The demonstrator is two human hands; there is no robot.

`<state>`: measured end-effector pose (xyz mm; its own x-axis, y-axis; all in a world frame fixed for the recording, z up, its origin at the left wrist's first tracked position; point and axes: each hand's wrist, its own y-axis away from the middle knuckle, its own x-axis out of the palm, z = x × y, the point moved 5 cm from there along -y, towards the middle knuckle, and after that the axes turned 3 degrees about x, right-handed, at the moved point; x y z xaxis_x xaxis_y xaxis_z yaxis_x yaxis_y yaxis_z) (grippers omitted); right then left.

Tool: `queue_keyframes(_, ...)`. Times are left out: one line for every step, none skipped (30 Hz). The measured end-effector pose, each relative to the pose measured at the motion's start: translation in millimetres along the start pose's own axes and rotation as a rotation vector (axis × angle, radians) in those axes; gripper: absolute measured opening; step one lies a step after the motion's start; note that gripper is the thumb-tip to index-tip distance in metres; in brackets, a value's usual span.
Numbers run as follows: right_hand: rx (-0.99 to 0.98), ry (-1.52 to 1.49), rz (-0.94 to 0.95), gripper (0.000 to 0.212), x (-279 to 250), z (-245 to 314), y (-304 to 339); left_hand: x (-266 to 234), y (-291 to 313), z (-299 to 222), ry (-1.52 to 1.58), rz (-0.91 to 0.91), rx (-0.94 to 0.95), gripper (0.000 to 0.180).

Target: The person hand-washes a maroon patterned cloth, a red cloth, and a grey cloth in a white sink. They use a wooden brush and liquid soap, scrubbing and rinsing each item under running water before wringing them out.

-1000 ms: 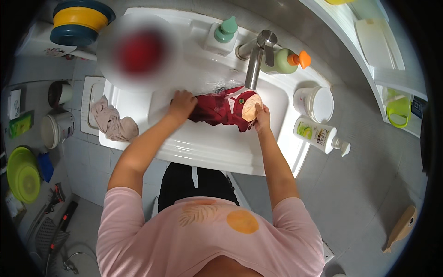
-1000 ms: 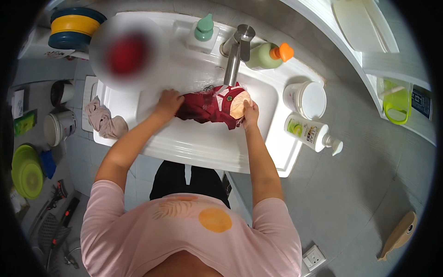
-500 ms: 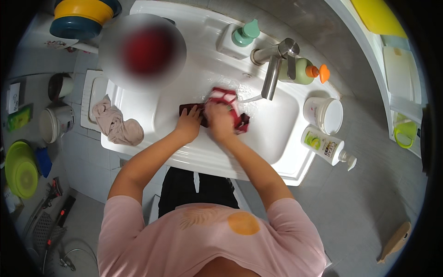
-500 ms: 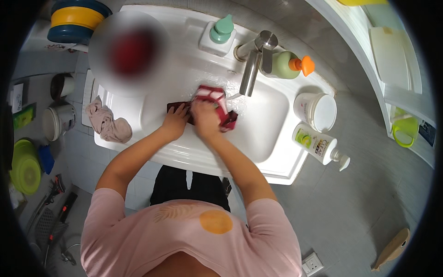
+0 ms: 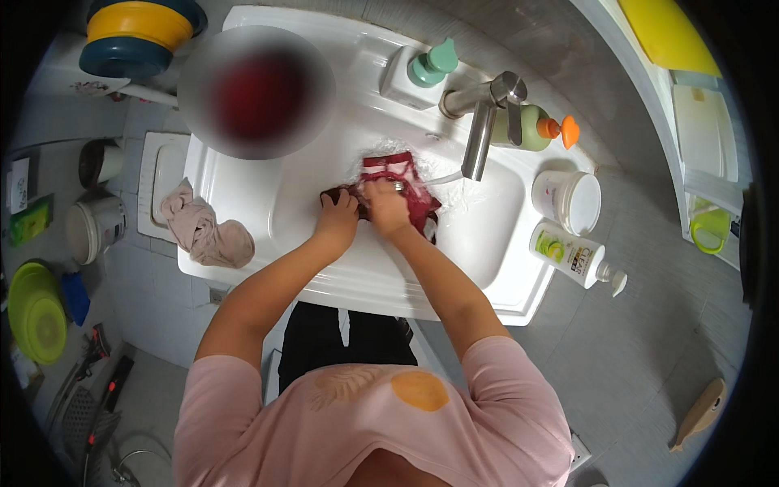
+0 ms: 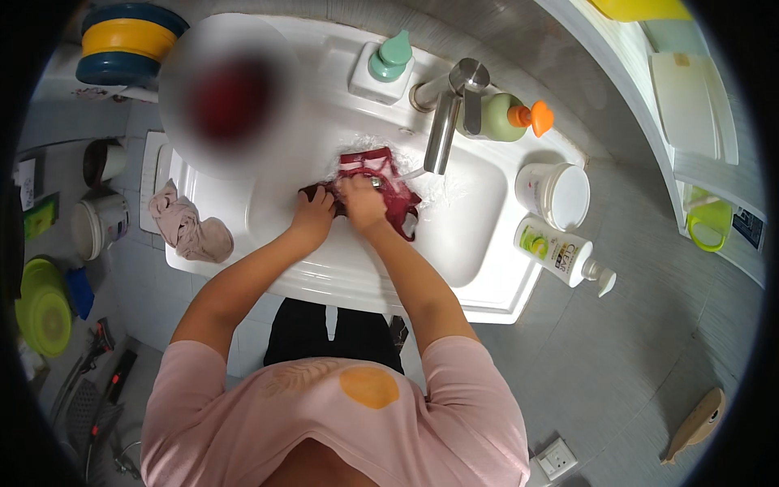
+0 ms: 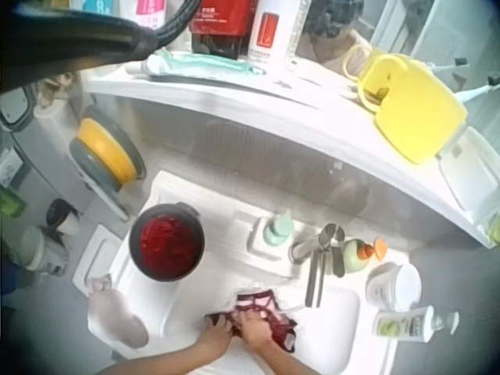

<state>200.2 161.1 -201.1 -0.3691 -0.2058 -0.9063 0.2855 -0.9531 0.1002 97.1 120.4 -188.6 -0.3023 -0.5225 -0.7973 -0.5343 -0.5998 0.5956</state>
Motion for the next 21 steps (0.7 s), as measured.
queue_keyframes(0.055,0.04,-0.057,0.02,-5.3,-13.6,-5.0,-0.5,1.9,1.7,0.001,-0.033,0.01,0.04)
queue_keyframes(0.262,0.062,-0.048,0.017,-10.7,-38.8,-9.9,-0.4,4.8,4.6,0.002,-0.067,0.022,0.039)
queue_keyframes(0.291,-0.024,-0.138,0.016,-27.1,-41.9,-13.1,3.8,12.9,8.3,0.005,-0.09,0.024,0.038)
queue_keyframes(0.307,0.01,-0.15,0.015,-32.6,-45.9,-13.7,5.3,18.0,10.8,0.019,-0.161,0.031,0.037)
queue_keyframes(0.323,0.044,-0.162,0.014,-35.2,-46.5,-13.4,9.5,23.6,11.2,0.034,-0.233,0.039,0.036)
queue_keyframes(0.276,-0.043,-0.16,0.014,-34.6,-34.8,-11.4,7.8,21.9,11.9,0.051,-0.316,0.042,0.035)
queue_keyframes(0.104,-0.079,-0.139,0.013,-40.2,-9.7,-9.2,10.0,17.9,11.4,0.057,-0.276,0.029,0.035)
queue_keyframes(0.026,-0.116,-0.058,0.013,-25.8,7.9,-5.4,11.9,13.1,11.3,0.063,-0.235,0.016,0.035)
queue_keyframes(-0.049,-0.152,0.026,0.014,-12.9,18.2,0.1,13.5,11.0,8.5,0.071,-0.193,0.004,0.034)
queue_keyframes(0.001,-0.14,0.014,0.017,-5.1,7.4,1.8,9.2,11.4,8.5,0.059,-0.163,0.002,0.035)
queue_keyframes(0.052,-0.127,0.003,0.021,1.0,-5.6,2.2,4.8,11.9,8.6,0.047,-0.133,0.001,0.035)
queue_keyframes(0.106,-0.119,-0.005,0.025,5.4,-17.1,3.1,1.8,14.0,8.9,0.035,-0.098,0.001,0.036)
queue_keyframes(0.243,-0.099,-0.055,0.025,-13.5,-24.1,-2.0,-1.1,16.4,9.6,0.039,-0.088,-0.001,0.035)
queue_keyframes(0.285,-0.076,-0.075,0.024,-19.5,-39.5,-2.8,-4.2,17.7,10.5,0.042,-0.079,-0.003,0.033)
queue_keyframes(0.355,-0.09,-0.108,0.025,-34.3,-43.5,-1.3,-5.9,18.7,13.5,0.043,-0.073,0.0,0.032)
queue_keyframes(0.362,-0.125,-0.102,0.026,-43.5,-47.3,-0.2,-8.5,14.5,19.1,0.16,-0.13,-0.035,0.03)
queue_keyframes(0.369,-0.161,-0.096,0.027,-50.0,-48.5,0.6,-9.9,8.2,26.7,0.278,-0.187,-0.069,0.029)
queue_keyframes(0.331,-0.215,-0.104,0.027,-55.5,-44.8,2.7,-12.0,4.2,31.1,0.4,-0.241,-0.103,0.027)
queue_keyframes(0.292,-0.268,-0.111,0.027,-61.2,-40.2,5.5,-14.9,2.4,31.8,0.392,-0.31,-0.109,0.027)
queue_keyframes(0.252,-0.322,-0.118,0.027,-64.3,-37.1,8.1,-17.4,1.2,32.2,0.384,-0.378,-0.117,0.026)
queue_keyframes(0.273,-0.342,-0.138,0.027,-63.3,-39.1,10.8,-22.1,-0.9,32.9,0.371,-0.45,-0.119,0.025)
